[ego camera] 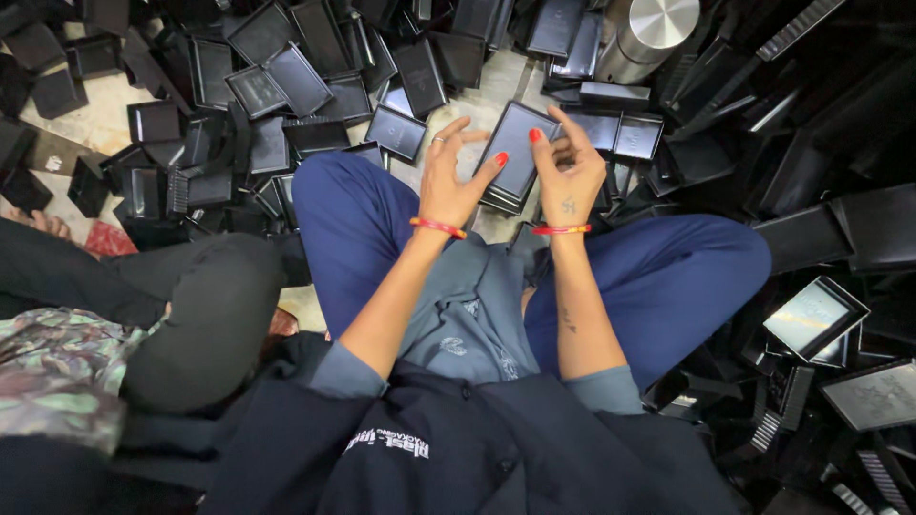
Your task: The person sits on the floor and repeatedly picks up small black plastic trays and their corresponding lids from a large pile. They align and press the lids onto the trays, then place the assembled units into a small stack on their lap. The process continues with the person handling items one at a time.
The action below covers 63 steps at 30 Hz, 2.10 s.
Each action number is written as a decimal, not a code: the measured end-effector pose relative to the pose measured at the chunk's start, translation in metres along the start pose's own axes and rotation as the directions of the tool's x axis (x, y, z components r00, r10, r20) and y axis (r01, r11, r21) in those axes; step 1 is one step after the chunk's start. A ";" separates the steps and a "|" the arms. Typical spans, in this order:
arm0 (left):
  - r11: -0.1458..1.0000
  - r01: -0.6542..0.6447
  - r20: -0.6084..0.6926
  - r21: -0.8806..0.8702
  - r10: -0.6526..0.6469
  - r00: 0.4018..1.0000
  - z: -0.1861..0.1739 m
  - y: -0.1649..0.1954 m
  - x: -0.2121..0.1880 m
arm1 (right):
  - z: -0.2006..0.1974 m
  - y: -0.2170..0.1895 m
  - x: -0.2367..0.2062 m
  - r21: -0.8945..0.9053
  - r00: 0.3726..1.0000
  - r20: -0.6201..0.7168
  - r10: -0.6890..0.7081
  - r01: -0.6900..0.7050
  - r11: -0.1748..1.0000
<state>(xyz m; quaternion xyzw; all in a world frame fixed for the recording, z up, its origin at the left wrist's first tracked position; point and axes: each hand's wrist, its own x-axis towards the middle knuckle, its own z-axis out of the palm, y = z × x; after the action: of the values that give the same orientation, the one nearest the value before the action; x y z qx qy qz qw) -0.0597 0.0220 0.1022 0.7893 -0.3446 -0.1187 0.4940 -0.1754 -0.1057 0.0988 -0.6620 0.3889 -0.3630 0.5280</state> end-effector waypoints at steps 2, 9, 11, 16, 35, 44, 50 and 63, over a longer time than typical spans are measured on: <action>0.961 0.224 0.133 -0.165 -0.203 0.970 0.007 -0.021 0.004 | 0.001 0.010 -0.001 -0.087 0.999 -0.025 -0.030 0.028 0.996; 0.785 0.425 0.458 -0.451 -0.205 0.865 0.034 -0.072 0.028 | 0.010 0.053 -0.001 0.242 0.980 0.173 0.099 -0.140 0.960; 0.721 0.535 0.554 -0.441 -0.250 0.794 0.039 -0.077 0.033 | 0.012 0.062 -0.004 0.420 0.954 0.245 0.175 -0.267 0.867; 0.573 0.666 0.665 -0.478 -0.260 0.700 0.041 -0.070 0.034 | 0.012 0.067 -0.007 0.574 0.879 0.379 0.289 -0.468 0.672; 0.808 0.461 0.590 -0.366 -0.182 0.786 0.055 -0.072 0.012 | -0.019 0.088 -0.036 0.470 0.760 0.290 0.582 -0.643 0.605; 0.812 0.463 0.575 -0.357 -0.199 0.793 0.059 -0.073 0.007 | -0.011 0.080 -0.036 0.501 0.733 0.290 0.615 -0.664 0.555; 0.606 0.517 0.531 -0.604 -0.178 0.828 0.075 -0.081 0.021 | 0.003 0.038 -0.012 0.436 0.681 0.419 0.600 -0.731 0.525; -0.058 0.418 0.316 -0.907 -0.750 0.581 0.058 -0.067 -0.047 | -0.008 0.020 0.087 0.029 0.820 0.400 0.409 -0.458 0.889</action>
<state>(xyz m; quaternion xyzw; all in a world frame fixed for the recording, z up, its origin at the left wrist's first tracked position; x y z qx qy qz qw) -0.0962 0.0314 0.0092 0.4086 0.2515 -0.3830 0.7894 -0.1470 -0.1899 0.0871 -0.5798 0.3952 -0.1200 0.7023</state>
